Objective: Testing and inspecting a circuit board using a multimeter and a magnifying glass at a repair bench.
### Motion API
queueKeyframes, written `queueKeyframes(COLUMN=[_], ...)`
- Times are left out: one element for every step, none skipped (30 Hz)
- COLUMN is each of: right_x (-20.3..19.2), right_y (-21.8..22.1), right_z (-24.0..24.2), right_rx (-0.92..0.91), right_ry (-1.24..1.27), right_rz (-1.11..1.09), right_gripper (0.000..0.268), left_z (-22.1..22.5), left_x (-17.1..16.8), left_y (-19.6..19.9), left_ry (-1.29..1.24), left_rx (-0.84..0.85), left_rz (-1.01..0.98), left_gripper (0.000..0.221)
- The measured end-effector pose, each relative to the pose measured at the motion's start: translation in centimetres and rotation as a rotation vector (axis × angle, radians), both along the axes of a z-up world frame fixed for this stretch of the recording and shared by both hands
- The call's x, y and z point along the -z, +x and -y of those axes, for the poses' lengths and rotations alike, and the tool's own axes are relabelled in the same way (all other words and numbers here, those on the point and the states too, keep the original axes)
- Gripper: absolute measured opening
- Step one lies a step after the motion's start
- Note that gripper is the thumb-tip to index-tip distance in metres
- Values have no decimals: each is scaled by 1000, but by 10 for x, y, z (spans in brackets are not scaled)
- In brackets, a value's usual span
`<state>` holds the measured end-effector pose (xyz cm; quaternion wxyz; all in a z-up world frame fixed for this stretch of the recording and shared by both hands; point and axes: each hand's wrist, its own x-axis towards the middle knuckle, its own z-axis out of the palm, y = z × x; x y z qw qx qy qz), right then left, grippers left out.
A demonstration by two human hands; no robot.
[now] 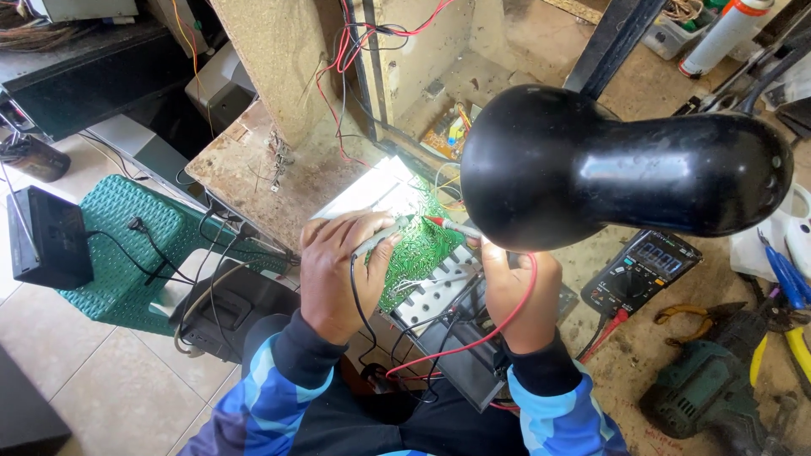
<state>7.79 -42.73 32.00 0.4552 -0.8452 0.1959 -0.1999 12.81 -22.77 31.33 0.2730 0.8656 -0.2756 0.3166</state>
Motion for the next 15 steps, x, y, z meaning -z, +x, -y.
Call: queueKeyframes(right_x=[0,0,1,1,1,1,0,-1,-1,-2,-3,-3,-4,-5,-4], right_y=[0,0,0,0,1,0,0,0,0,0,1,0,0,-1,0], right_z=[0,0,0,-1,-2,-3,-3,-4,-5,-5,-6,-6,-6,-6,-6], right_rx=[-4,-9,-9,-12,-15,-15,-15,-15,-15,-17,-18,-18,-13,-8,-7], right_ry=[4,8,7,17,27,27,15,2,1,1,2,2,10,17,17], right_rz=[7,15,14,21,27,27,33,39,39,40,40,40,30,22,23], right_gripper=[26,27,27,27,27,27,28,28,28,28,27,27,27,27,27], left_z=[0,0,0,-1,-1,-1,-1,-1,-1,-1,-1,-1,-1,-1,-1], left_x=[1,2,4,6,8,8,8,9,10,11,12,11,11,11,10], left_y=[1,1,2,3,3,3,4,4,4,5,6,5,5,5,5], left_ry=[7,15,14,21,28,27,27,25,24,34,44,44,47,48,48], left_rx=[-9,-18,-18,-22,-26,-26,-29,-33,-33,-45,-57,-57,-57,-56,-55], left_rz=[-3,-5,-6,-7,-9,-8,-7,-6,-5,-1,4,4,1,-1,1], left_gripper=[14,15,15,15,15,15,15,14,14,14,14,14,14,14,14])
